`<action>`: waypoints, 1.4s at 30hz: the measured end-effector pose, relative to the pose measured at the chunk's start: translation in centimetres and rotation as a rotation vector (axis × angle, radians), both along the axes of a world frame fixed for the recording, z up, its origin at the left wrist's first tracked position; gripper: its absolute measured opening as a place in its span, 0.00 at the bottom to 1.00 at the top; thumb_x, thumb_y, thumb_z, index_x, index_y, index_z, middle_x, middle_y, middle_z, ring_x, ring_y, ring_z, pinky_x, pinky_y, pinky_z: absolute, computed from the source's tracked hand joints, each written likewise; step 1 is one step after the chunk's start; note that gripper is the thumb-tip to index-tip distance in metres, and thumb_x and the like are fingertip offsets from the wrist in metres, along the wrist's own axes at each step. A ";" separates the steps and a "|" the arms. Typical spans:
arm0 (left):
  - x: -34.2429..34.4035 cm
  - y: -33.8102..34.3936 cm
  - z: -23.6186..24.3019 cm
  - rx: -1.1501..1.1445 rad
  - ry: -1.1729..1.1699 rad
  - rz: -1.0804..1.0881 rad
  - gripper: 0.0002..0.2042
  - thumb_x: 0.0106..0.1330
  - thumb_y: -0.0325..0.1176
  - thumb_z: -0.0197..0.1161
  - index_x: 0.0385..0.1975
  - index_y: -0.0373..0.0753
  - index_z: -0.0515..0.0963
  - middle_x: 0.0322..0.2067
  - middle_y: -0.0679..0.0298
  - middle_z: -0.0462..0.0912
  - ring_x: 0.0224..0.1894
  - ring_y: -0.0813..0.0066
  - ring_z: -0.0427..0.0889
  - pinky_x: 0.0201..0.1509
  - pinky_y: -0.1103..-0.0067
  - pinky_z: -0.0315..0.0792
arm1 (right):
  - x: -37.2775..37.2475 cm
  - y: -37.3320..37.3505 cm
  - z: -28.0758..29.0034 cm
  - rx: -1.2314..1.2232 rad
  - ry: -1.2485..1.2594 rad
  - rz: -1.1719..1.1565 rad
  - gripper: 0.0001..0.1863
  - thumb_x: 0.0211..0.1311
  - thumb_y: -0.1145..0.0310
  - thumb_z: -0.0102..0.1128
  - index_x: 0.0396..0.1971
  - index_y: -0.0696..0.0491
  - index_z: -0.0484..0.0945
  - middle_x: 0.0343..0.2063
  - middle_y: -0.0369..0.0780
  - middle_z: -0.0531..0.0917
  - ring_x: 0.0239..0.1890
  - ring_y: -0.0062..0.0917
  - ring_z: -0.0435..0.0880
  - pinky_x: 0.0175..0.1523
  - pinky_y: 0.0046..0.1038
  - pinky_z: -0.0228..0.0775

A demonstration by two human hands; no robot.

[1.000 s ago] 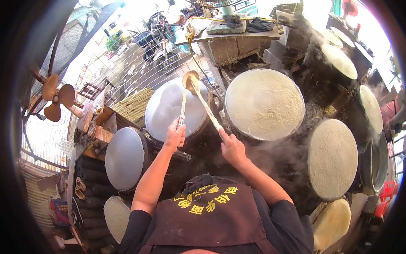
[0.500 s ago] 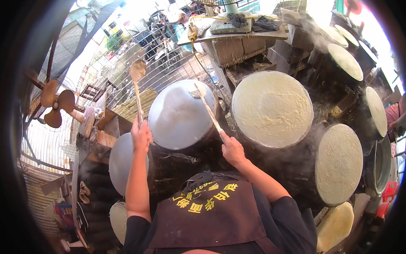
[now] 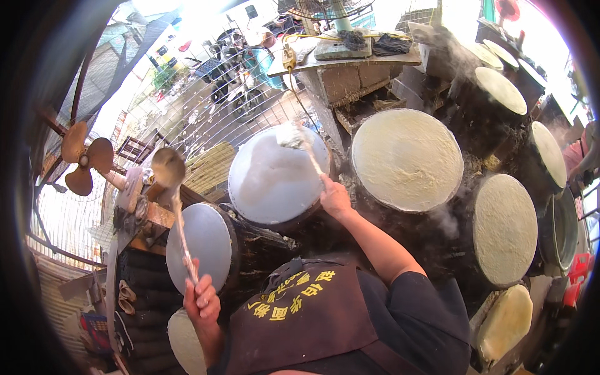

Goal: The person scoops batter from a large metal bowl and pours it onto several hot cylindrical griddles. They use a wooden stick to spread the batter into thin circular crepes, then lift and stack the cooked crepes on a nearby surface. The process repeats across multiple griddles in a continuous workflow.

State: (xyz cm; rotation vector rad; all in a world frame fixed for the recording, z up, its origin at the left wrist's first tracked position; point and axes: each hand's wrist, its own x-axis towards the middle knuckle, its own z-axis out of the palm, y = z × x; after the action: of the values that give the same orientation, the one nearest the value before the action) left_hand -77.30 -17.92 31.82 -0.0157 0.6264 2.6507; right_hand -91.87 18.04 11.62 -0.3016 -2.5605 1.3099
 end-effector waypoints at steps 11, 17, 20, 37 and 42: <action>7.0 -4.5 -0.1 0.042 -0.009 0.173 0.26 0.74 0.38 0.45 0.69 0.48 0.47 0.22 0.67 0.61 0.15 0.85 0.58 0.09 0.89 0.56 | -5.1 -3.1 1.9 0.120 -0.095 0.136 0.27 0.50 0.75 0.52 0.55 0.49 0.70 0.35 0.52 0.81 0.40 0.47 0.80 0.47 0.41 0.73; 8.1 -6.4 -0.4 0.140 -0.035 0.210 0.24 0.75 0.39 0.42 0.68 0.45 0.49 0.22 0.67 0.61 0.13 0.86 0.56 0.08 0.89 0.55 | -7.3 -4.2 -0.6 0.127 -0.120 0.086 0.27 0.51 0.75 0.51 0.55 0.47 0.71 0.37 0.52 0.81 0.41 0.46 0.80 0.49 0.41 0.72; 8.1 -7.2 -0.4 0.142 -0.051 0.200 0.24 0.75 0.39 0.42 0.68 0.45 0.48 0.22 0.67 0.60 0.13 0.86 0.56 0.08 0.90 0.55 | -6.7 -8.1 1.7 0.205 -0.141 0.171 0.27 0.52 0.76 0.50 0.55 0.45 0.71 0.38 0.51 0.81 0.39 0.46 0.81 0.47 0.40 0.73; 9.4 -4.4 0.8 -0.030 -0.036 0.302 0.23 0.75 0.39 0.43 0.67 0.47 0.49 0.24 0.65 0.62 0.16 0.83 0.61 0.09 0.88 0.58 | -7.8 -3.1 1.1 0.075 -0.092 0.457 0.29 0.48 0.80 0.55 0.54 0.47 0.74 0.44 0.50 0.81 0.42 0.34 0.84 0.51 0.27 0.75; 9.4 -1.1 1.4 -0.078 -0.029 0.351 0.24 0.72 0.38 0.49 0.65 0.44 0.52 0.21 0.68 0.61 0.15 0.85 0.60 0.10 0.88 0.60 | -12.7 1.0 1.5 0.249 0.026 0.282 0.28 0.52 0.81 0.54 0.56 0.44 0.74 0.47 0.48 0.81 0.38 0.30 0.84 0.46 0.28 0.78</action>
State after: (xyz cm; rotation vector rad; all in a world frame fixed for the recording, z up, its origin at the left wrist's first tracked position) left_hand -67.85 -18.98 33.19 -0.2040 0.7788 2.9524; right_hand -104.61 19.08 13.14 0.1277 -2.7807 1.0496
